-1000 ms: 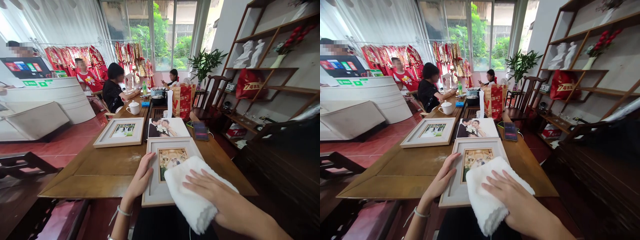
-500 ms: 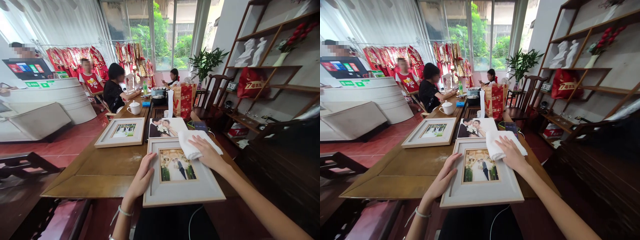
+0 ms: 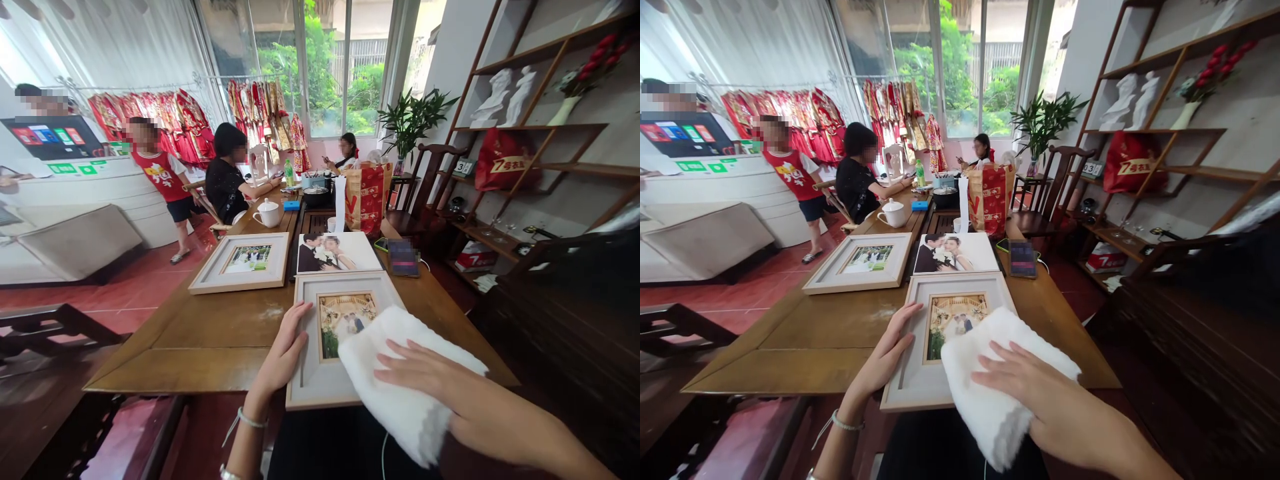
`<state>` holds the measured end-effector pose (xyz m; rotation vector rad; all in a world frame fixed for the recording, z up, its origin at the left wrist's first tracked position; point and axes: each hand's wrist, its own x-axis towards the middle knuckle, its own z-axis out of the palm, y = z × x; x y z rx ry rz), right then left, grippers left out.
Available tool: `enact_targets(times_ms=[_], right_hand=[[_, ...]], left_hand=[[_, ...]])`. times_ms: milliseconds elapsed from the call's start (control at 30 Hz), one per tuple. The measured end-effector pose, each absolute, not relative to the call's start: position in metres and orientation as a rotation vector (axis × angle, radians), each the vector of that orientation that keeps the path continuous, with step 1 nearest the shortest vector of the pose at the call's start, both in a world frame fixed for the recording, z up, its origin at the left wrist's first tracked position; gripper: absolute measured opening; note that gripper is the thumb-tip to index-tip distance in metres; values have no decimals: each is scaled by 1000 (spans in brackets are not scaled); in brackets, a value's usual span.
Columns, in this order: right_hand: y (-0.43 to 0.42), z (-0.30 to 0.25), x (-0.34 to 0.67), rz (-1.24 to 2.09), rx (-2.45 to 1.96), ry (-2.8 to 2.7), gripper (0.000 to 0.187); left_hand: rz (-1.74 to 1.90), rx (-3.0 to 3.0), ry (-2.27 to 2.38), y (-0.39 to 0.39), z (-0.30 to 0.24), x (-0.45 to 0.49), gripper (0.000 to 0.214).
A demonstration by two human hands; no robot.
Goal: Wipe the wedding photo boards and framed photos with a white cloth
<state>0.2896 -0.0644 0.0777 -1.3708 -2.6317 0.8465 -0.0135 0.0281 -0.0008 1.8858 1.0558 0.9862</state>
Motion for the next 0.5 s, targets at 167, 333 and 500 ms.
enact_targets(times_ms=[167,333,500], right_hand=[[-76,82,333,812,-1530,-2458,64],[-3,68,336,397,-1585,-2247,61],[68,52,302,173,-1664,-2248,72]], left_hand=[[981,1894,1053,28,0,-13,46],[955,1889,1064,27,3,-13,46],[941,1884,1073,26,3,-14,47]])
